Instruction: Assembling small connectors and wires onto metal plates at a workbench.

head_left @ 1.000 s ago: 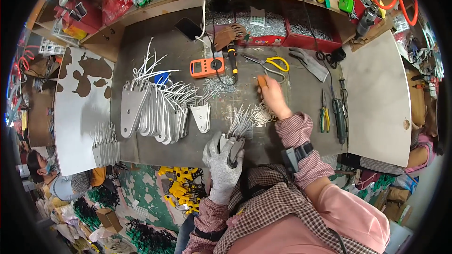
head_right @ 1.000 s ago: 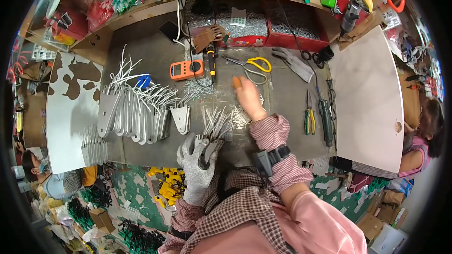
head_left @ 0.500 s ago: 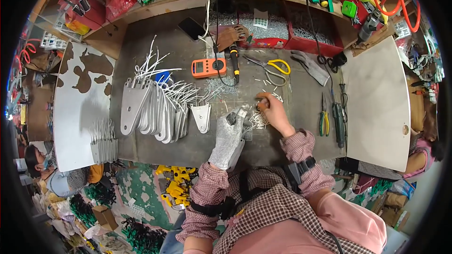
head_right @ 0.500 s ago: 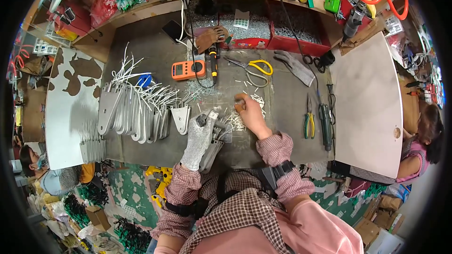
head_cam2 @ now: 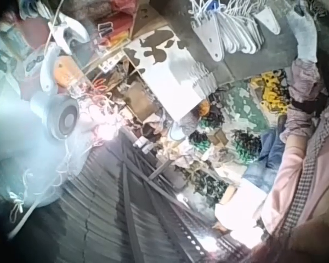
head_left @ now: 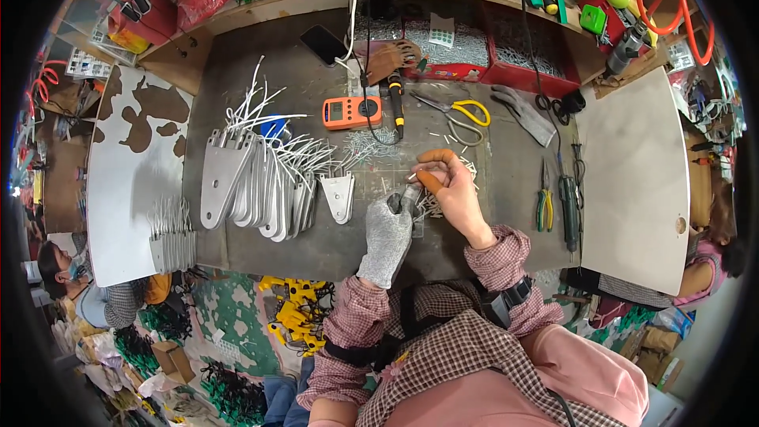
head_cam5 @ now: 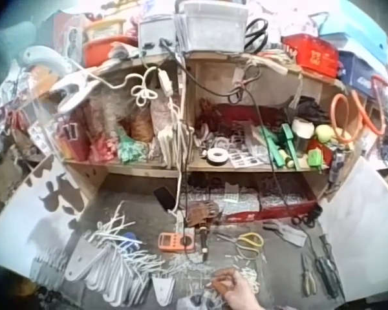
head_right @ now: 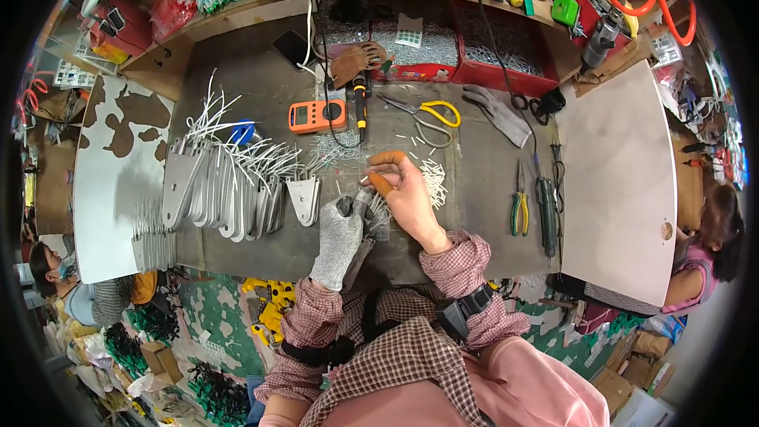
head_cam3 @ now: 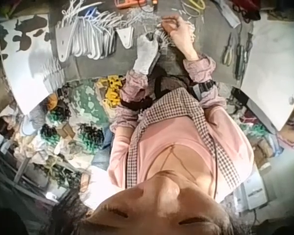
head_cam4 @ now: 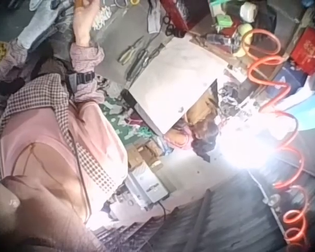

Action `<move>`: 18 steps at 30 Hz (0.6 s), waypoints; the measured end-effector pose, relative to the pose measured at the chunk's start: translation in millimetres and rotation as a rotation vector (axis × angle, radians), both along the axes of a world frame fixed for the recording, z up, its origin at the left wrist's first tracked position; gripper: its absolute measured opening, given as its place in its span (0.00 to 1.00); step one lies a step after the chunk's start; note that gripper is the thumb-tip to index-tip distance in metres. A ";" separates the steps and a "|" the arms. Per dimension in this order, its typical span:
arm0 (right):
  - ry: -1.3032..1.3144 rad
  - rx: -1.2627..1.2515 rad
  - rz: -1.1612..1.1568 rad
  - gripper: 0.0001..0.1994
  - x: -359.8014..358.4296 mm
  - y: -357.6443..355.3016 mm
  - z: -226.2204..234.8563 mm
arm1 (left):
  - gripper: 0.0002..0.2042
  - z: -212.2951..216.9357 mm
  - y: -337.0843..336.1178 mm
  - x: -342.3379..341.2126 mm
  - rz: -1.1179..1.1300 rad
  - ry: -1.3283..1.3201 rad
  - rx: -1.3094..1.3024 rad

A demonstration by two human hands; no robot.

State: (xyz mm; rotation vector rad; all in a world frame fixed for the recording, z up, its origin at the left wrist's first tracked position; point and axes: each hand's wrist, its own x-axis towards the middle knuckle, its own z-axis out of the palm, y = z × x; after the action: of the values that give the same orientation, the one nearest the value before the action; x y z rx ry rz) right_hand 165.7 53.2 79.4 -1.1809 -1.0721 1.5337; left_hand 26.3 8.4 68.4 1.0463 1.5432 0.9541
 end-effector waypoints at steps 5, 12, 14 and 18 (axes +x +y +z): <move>-0.077 0.035 0.022 0.13 -3.2 -0.6 6.5 | 0.18 -3.4 1.8 -2.3 -0.027 0.064 0.022; -0.275 0.224 0.065 0.13 -4.7 -1.5 11.2 | 0.15 -1.2 1.1 -3.7 -0.073 0.080 0.065; -0.338 0.298 0.082 0.13 -4.9 -1.0 15.3 | 0.14 -1.3 -1.0 -4.5 -0.083 0.173 0.119; -0.645 0.503 0.152 0.15 -2.0 4.5 30.1 | 0.12 3.5 -2.7 -6.1 -0.116 0.407 0.164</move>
State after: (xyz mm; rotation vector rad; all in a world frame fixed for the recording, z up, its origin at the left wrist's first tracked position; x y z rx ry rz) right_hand 163.6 57.8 109.5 -1.2701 -1.8778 0.8946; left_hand 20.3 5.7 72.0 1.5021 1.7276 0.8312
